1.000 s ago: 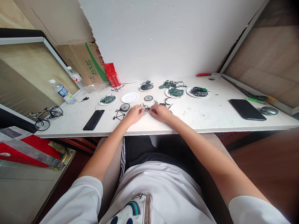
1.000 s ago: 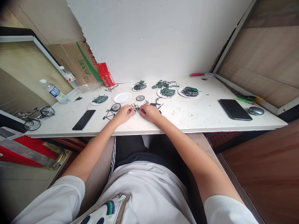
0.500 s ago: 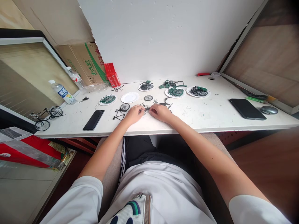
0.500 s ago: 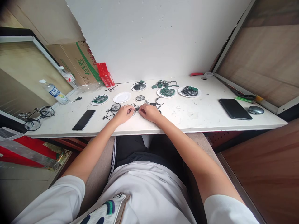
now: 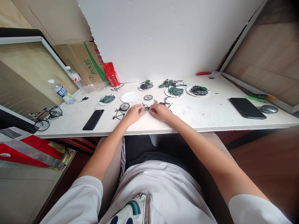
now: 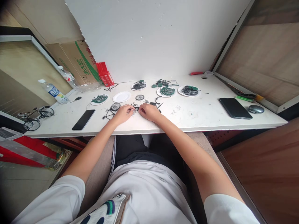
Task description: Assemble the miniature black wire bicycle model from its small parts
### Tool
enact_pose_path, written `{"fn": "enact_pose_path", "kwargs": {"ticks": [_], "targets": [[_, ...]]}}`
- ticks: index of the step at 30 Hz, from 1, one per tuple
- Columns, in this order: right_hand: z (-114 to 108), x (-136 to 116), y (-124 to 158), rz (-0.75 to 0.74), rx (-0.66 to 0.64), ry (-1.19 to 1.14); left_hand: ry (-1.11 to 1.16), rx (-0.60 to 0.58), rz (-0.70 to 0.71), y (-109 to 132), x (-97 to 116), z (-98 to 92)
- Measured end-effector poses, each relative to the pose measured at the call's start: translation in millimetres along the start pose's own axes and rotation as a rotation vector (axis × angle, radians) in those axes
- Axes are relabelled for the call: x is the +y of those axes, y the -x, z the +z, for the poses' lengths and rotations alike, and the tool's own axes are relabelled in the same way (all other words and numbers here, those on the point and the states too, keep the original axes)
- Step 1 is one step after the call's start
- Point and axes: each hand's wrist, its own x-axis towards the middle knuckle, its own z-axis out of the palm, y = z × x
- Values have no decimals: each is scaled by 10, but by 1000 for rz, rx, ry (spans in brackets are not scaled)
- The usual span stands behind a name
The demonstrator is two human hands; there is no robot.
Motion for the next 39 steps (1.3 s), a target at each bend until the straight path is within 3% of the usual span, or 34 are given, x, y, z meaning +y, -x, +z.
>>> {"fn": "enact_pose_path", "kwargs": {"ticks": [39], "targets": [[-12,-32,1,17,-6,20,-18,-3,-11,1,46,-20]]}}
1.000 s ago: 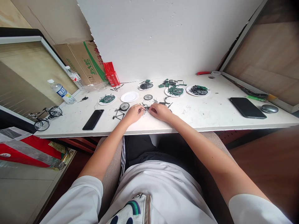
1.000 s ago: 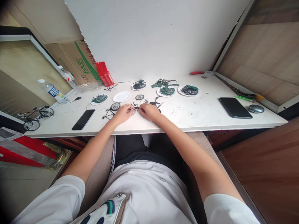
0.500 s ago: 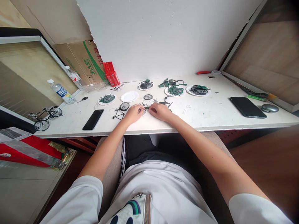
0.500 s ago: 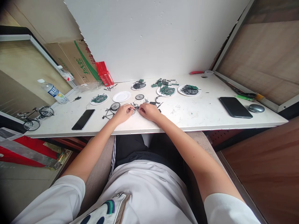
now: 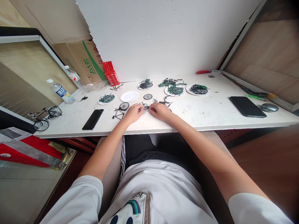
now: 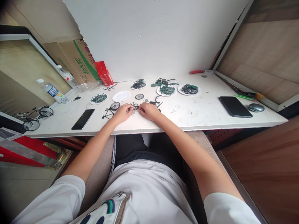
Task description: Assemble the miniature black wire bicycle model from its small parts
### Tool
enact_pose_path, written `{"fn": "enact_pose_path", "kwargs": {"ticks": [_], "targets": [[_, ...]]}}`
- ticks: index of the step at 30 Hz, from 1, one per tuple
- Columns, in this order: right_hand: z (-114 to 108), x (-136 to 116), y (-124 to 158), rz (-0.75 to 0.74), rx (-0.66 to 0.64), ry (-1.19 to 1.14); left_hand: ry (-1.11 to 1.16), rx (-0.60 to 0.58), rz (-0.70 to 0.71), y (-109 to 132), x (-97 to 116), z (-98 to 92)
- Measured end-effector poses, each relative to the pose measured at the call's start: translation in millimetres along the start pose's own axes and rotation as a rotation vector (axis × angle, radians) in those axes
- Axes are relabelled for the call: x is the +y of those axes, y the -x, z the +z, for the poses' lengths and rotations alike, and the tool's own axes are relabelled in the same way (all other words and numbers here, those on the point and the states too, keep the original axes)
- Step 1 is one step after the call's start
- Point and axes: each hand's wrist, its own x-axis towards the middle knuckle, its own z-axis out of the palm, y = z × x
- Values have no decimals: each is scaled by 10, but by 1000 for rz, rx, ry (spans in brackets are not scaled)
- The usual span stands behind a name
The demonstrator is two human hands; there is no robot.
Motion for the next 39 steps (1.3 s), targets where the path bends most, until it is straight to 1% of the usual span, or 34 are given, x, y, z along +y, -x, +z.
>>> {"fn": "enact_pose_path", "kwargs": {"ticks": [24,39], "targets": [[2,22,-5,-38,21,-20,0,3,8,2,-21,5],[5,8,-4,-25,16,-7,2,12,18,8,-30,9]]}}
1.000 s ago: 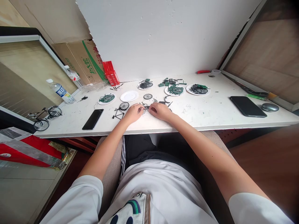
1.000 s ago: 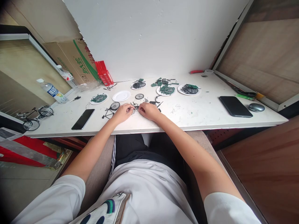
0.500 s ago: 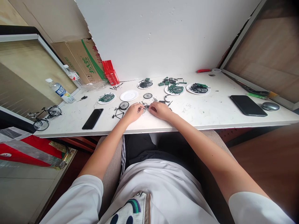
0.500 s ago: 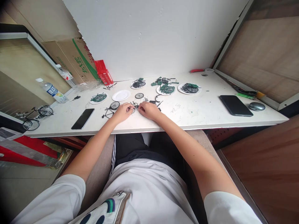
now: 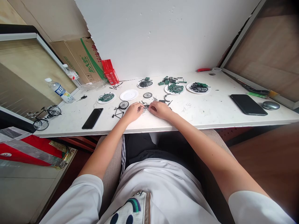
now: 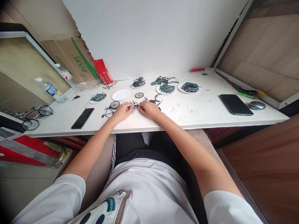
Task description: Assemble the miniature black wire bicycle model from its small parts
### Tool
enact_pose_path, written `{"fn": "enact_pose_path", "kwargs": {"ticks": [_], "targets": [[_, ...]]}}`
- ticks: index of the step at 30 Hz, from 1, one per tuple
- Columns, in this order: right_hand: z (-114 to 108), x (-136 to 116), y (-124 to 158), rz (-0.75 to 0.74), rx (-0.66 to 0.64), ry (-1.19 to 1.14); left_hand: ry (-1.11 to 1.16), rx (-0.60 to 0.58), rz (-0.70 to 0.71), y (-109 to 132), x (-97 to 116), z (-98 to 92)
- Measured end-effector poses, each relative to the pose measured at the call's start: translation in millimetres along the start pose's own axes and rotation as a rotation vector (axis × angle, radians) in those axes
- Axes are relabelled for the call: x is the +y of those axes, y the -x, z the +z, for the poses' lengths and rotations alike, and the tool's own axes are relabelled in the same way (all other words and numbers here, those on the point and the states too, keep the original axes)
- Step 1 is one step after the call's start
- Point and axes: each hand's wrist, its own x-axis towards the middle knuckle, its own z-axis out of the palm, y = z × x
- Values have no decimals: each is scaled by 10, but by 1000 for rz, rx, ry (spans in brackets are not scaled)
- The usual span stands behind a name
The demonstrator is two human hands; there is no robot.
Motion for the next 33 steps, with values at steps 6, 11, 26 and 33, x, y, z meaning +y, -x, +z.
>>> {"fn": "enact_pose_path", "kwargs": {"ticks": [6,11,26,33], "targets": [[-4,-5,1,-1,0,-3,0,5,8,-3,-3,2],[-16,-16,1,6,-7,1,-2,5,14,-8,-12,4],[-49,-62,9,21,-21,10,-1,-3,10,-8,-14,-1],[-27,-34,7,11,-14,11,5,-8,5,-5,5,-12]]}}
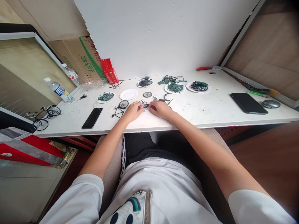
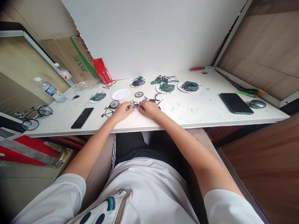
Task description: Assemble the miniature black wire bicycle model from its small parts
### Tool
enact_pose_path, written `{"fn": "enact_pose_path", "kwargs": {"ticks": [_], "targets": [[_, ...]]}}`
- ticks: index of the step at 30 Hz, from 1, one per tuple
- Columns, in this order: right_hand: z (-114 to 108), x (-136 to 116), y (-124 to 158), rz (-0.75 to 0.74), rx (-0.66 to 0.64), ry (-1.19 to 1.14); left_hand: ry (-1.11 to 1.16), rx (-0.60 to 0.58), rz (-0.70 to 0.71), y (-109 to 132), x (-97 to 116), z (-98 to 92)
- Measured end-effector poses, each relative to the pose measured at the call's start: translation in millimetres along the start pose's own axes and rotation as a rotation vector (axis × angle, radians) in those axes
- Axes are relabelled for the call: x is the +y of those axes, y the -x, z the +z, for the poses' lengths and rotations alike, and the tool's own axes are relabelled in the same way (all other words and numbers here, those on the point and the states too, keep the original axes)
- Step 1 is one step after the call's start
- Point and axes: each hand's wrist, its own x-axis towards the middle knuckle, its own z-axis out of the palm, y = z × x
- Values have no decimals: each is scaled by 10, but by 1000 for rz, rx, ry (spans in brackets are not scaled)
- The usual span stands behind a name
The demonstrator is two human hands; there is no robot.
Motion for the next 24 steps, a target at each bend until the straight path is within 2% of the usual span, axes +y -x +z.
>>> {"fn": "enact_pose_path", "kwargs": {"ticks": [24], "targets": [[14,17,-3,-12,6,-14,-3,-2,-5,-5,-18,4]]}}
